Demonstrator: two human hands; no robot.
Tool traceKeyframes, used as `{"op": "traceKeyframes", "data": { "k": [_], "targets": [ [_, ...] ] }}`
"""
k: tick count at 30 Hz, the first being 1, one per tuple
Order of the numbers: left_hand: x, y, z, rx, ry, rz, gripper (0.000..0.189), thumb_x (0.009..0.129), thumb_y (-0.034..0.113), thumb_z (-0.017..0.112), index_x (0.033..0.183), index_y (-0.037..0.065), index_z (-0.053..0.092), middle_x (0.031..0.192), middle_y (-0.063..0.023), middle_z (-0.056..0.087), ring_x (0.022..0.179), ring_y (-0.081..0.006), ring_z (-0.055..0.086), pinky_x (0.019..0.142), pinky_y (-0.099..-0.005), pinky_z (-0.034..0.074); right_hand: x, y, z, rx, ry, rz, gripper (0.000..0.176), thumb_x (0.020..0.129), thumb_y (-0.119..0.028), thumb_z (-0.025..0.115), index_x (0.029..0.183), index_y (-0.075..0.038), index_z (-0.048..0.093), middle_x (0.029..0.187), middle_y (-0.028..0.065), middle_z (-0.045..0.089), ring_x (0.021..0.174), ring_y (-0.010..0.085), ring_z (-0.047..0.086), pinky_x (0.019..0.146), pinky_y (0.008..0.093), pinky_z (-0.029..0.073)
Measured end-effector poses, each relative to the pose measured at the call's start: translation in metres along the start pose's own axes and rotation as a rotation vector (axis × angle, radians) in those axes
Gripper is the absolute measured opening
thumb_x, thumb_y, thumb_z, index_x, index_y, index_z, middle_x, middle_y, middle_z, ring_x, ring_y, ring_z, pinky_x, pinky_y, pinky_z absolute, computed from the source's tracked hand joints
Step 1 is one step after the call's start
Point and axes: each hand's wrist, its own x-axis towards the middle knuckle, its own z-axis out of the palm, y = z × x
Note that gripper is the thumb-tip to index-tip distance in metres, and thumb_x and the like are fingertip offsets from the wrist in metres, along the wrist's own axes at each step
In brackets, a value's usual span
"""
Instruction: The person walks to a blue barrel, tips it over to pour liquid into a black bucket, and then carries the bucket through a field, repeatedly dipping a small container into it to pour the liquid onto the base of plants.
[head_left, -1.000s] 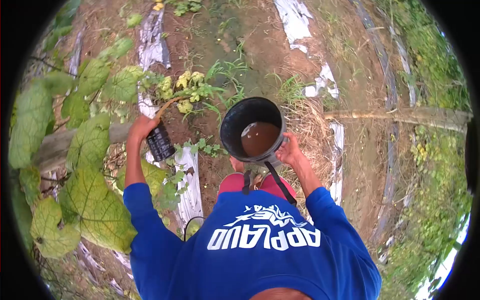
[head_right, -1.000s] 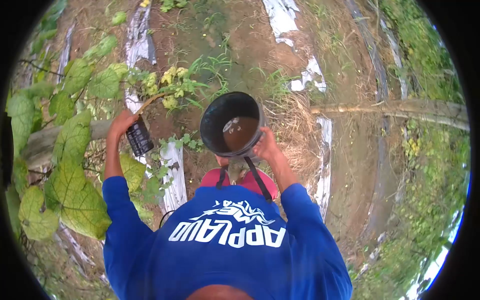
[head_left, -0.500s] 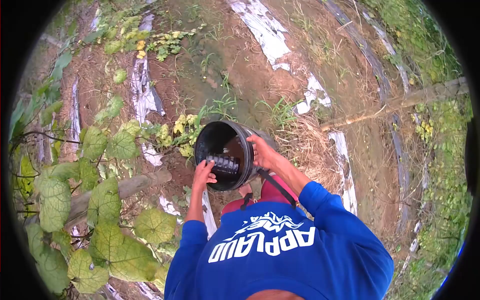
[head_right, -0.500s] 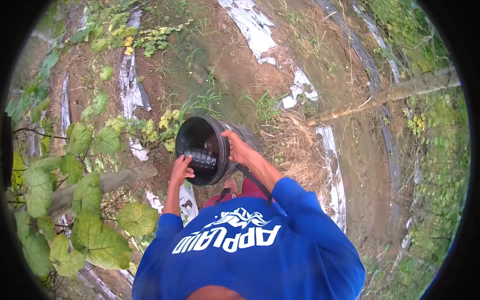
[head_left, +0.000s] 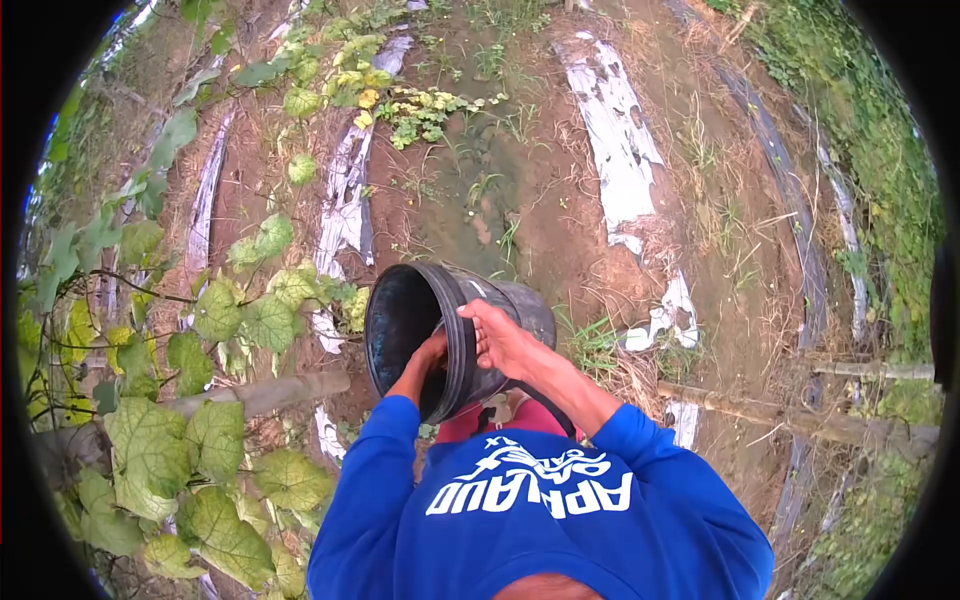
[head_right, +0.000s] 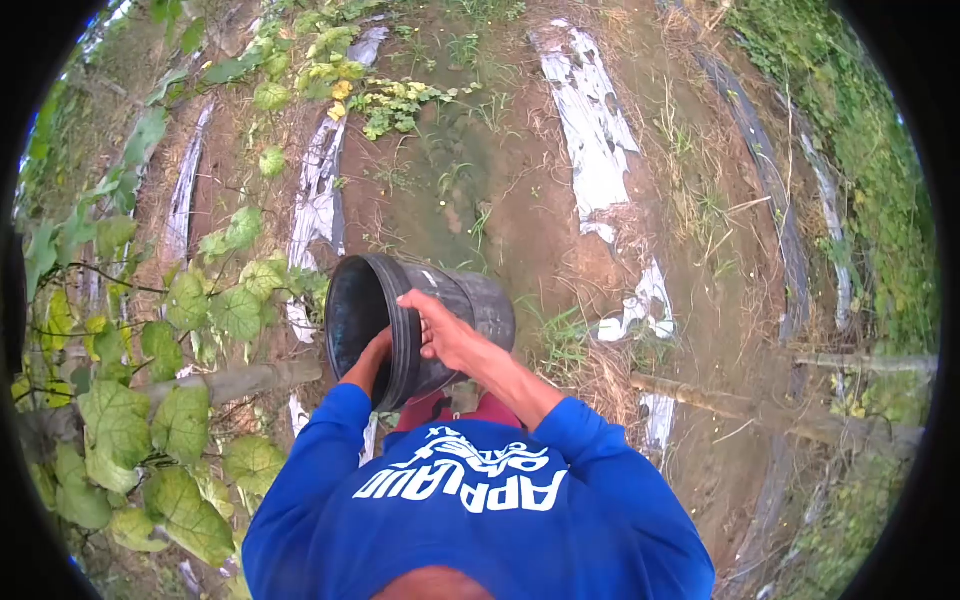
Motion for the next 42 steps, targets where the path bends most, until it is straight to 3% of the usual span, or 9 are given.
{"op": "traceKeyframes", "data": {
  "k": [2,5,16,17,30,32,35,38,42],
  "targets": [
    [0.024,0.018,-0.009,-0.005,0.007,0.036,0.024,0.100,0.025,0.048,0.119,0.014,0.056,0.107,-0.0002,0.063,0.093,-0.0102,0.063,0.075,-0.0241,0.055,0.009,-0.034,0.001,-0.026,0.041,-0.015,0.037,0.081,-0.051,0.056,0.075,-0.015,0.062,0.062,-0.0060,0.057,0.051,0.0058,0.046,0.046,0.0216,0.031],
    [0.050,0.053,-0.001,-0.079,-0.019,0.175,0.045,0.091,0.033,0.060,0.128,0.007,0.055,0.113,-0.0087,0.066,0.087,-0.0210,0.069,0.068,-0.0301,0.060,0.027,-0.078,-0.012,-0.076,-0.005,-0.031,0.039,0.080,-0.052,0.058,0.082,-0.014,0.062,0.069,-0.0050,0.060,0.055,0.0059,0.048,0.046,0.0216,0.032],
    [0.203,0.183,-0.052,0.429,0.310,-0.031,0.048,0.088,0.035,0.061,0.127,0.008,0.055,0.106,-0.0088,0.066,0.072,-0.0204,0.067,0.055,-0.0311,0.059,0.125,-0.234,-0.052,-0.161,0.126,-0.037,0.035,0.079,-0.049,0.061,0.088,-0.015,0.060,0.075,-0.0054,0.056,0.063,0.0064,0.048,0.046,0.0216,0.033],
    [0.231,0.185,-0.065,0.399,0.287,-0.046,0.052,0.084,0.036,0.061,0.127,0.008,0.054,0.100,-0.0097,0.065,0.061,-0.0207,0.063,0.045,-0.0320,0.057,0.133,-0.248,-0.054,-0.160,0.140,-0.020,0.036,0.079,-0.049,0.061,0.089,-0.015,0.060,0.076,-0.0048,0.056,0.064,0.0067,0.048,0.045,0.0218,0.034],
    [0.331,0.343,-0.066,0.672,0.344,0.063,0.057,0.080,0.037,0.063,0.116,-0.006,0.056,0.086,-0.0186,0.066,0.058,-0.0252,0.066,0.047,-0.0341,0.056,0.203,-0.396,-0.102,-0.106,0.216,0.075,0.032,0.082,-0.045,0.060,0.091,-0.015,0.057,0.079,-0.0044,0.055,0.069,0.0078,0.049,0.047,0.0220,0.035],
    [0.340,0.371,-0.064,0.728,0.379,-0.022,0.058,0.078,0.038,0.065,0.113,-0.007,0.058,0.092,-0.0211,0.067,0.073,-0.0306,0.069,0.062,-0.0399,0.059,0.217,-0.417,-0.112,-0.114,0.208,0.099,0.032,0.082,-0.046,0.060,0.091,-0.015,0.056,0.080,-0.0048,0.054,0.069,0.0079,0.049,0.047,0.0222,0.035],
    [0.415,0.353,-0.101,1.363,0.577,0.523,0.057,0.075,0.039,0.068,0.109,-0.006,0.060,0.100,-0.0244,0.066,0.092,-0.0367,0.066,0.083,-0.0443,0.054,0.241,-0.455,-0.130,-0.128,0.179,0.121,0.033,0.081,-0.048,0.060,0.091,-0.017,0.056,0.080,-0.0057,0.053,0.069,0.0076,0.048,0.048,0.0224,0.034],
    [0.420,0.388,-0.095,1.226,0.488,0.421,0.051,0.073,0.037,0.069,0.105,-0.003,0.063,0.106,-0.0259,0.064,0.105,-0.0410,0.060,0.097,-0.0448,0.046,0.257,-0.488,-0.150,-0.112,0.124,0.192,0.033,0.080,-0.050,0.058,0.090,-0.018,0.056,0.078,-0.0066,0.053,0.068,0.0070,0.048,0.048,0.0225,0.033],
    [0.364,0.490,-0.037,1.272,0.570,0.458,0.035,0.076,0.029,0.065,0.098,0.002,0.067,0.097,-0.0232,0.066,0.094,-0.0391,0.063,0.087,-0.0483,0.048,0.303,-0.546,-0.175,-0.081,0.068,0.239,0.031,0.078,-0.049,0.059,0.087,-0.019,0.060,0.068,-0.0076,0.054,0.057,0.0073,0.045,0.046,0.0225,0.029]
  ]
}}
